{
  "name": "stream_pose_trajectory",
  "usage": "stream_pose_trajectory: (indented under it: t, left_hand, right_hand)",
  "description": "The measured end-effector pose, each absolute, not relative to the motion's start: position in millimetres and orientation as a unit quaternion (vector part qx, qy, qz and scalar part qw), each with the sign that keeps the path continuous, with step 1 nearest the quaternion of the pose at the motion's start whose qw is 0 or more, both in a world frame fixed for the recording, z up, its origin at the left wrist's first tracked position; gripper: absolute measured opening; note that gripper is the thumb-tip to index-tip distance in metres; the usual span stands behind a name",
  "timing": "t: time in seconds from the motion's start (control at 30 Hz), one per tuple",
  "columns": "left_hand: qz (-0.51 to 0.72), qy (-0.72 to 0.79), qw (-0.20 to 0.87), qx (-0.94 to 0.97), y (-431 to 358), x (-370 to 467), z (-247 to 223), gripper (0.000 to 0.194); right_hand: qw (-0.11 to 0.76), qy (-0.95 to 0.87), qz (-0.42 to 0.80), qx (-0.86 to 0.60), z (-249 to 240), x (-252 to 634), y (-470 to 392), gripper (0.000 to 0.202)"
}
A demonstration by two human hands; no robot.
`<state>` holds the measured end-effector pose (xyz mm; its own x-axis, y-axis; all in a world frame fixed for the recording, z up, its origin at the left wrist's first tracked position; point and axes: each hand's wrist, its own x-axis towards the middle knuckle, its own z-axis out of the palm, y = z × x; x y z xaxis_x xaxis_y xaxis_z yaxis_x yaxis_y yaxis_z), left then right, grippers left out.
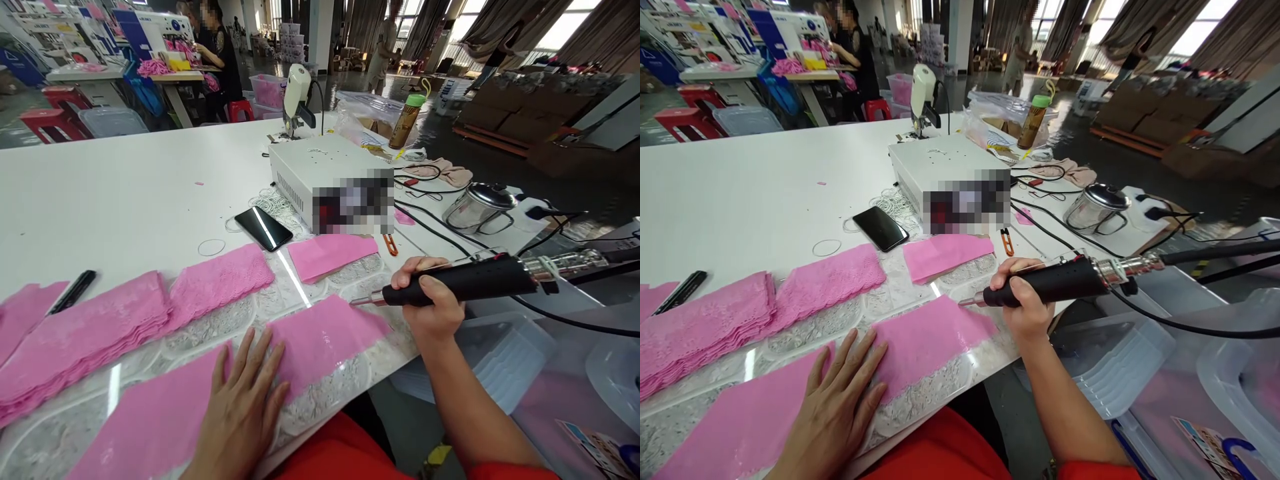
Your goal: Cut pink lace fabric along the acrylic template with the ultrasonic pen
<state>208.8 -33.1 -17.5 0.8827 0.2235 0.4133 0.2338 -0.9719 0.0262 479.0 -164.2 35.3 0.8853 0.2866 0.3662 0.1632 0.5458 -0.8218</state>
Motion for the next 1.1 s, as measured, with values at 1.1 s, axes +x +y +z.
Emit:
stream_pose_trajectory:
  t: [1.1]
  left_hand:
    - [-0.219, -0.111, -0.017, -0.969, -29.6, 210.4, -17.5, 0.058]
  right_hand:
    - [0.846, -0.230, 0.037, -0.480, 33.2, 480.0, -187.9, 0.011]
